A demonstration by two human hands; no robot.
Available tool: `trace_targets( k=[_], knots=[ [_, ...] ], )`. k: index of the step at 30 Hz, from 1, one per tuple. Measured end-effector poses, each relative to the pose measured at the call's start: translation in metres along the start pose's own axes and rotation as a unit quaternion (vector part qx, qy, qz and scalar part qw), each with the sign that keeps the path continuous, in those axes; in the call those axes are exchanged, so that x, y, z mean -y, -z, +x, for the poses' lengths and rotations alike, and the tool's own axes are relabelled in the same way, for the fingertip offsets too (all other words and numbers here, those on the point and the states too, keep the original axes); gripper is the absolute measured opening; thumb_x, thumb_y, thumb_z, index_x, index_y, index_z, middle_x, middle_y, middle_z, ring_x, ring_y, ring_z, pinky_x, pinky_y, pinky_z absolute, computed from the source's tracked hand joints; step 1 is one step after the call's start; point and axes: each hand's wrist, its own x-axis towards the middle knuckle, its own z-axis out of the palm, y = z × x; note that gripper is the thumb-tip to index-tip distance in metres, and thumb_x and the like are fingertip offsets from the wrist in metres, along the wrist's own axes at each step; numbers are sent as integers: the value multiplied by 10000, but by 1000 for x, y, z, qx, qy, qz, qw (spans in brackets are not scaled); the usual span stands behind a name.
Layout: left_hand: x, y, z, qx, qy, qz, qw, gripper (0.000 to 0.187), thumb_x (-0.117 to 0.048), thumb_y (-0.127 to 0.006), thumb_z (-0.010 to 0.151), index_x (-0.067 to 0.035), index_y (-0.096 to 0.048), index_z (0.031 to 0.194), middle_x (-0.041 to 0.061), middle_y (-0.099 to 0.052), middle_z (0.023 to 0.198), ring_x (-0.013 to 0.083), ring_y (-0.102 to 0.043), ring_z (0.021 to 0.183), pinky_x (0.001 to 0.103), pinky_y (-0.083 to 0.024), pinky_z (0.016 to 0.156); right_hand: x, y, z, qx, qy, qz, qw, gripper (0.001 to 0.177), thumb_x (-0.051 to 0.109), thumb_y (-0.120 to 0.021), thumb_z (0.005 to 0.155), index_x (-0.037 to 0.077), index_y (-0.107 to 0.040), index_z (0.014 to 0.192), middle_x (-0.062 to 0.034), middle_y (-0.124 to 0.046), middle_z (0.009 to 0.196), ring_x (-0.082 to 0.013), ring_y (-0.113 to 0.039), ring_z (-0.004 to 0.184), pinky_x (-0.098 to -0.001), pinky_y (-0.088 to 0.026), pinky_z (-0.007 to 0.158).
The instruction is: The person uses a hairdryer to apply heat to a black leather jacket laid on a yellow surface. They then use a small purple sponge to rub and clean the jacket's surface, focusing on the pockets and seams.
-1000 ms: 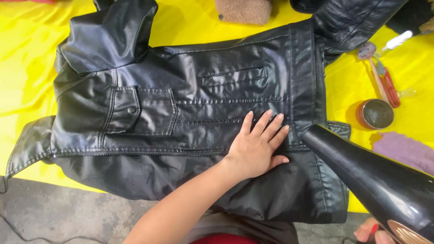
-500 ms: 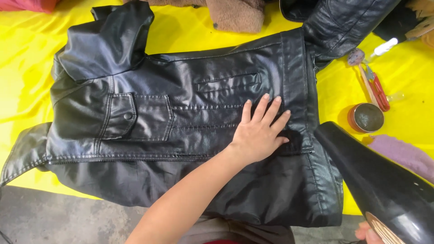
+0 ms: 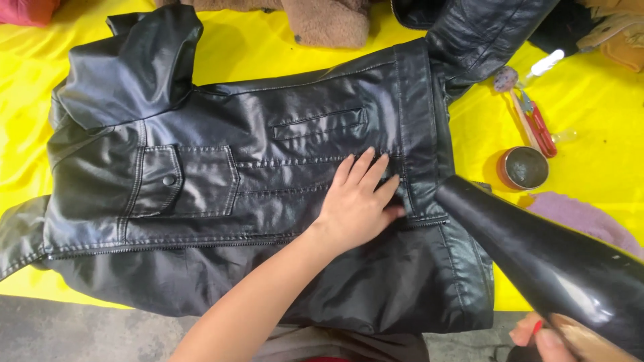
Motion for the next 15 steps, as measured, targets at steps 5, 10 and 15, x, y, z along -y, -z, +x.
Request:
trace_targets(
  k=[5,10,15],
  knots=[
    [3,0,-21,87,-24,40,995,768,-707,-705,799,-165,-676,1342,173,-519,1508,386,-439,1431,609,-340,1151,103,38,7,-63,6,-76,995,276,419,-639,749,278,-826,602,239,-811,718,-2,-732,683,-187,-467,1038],
    [2,5,-23,117,-36,32,992,847,-740,-671,800,-158,-607,1412,208,-464,1545,422,-378,1464,627,-284,1172,-175,-4,-4,90,-297,370,876,455,155,-601,955,-91,-747,1310,-304,-815,1105,-398,-734,979,-423,-452,1034],
    [1,6,-26,100,-33,26,994,773,-699,-619,878,-156,-599,1428,200,-456,1560,416,-365,1483,629,-255,1201,-164,50,-38,-171,-122,331,920,424,365,-294,1305,35,-522,1440,-154,-608,778,-245,-609,682,-332,-524,696]
  ],
)
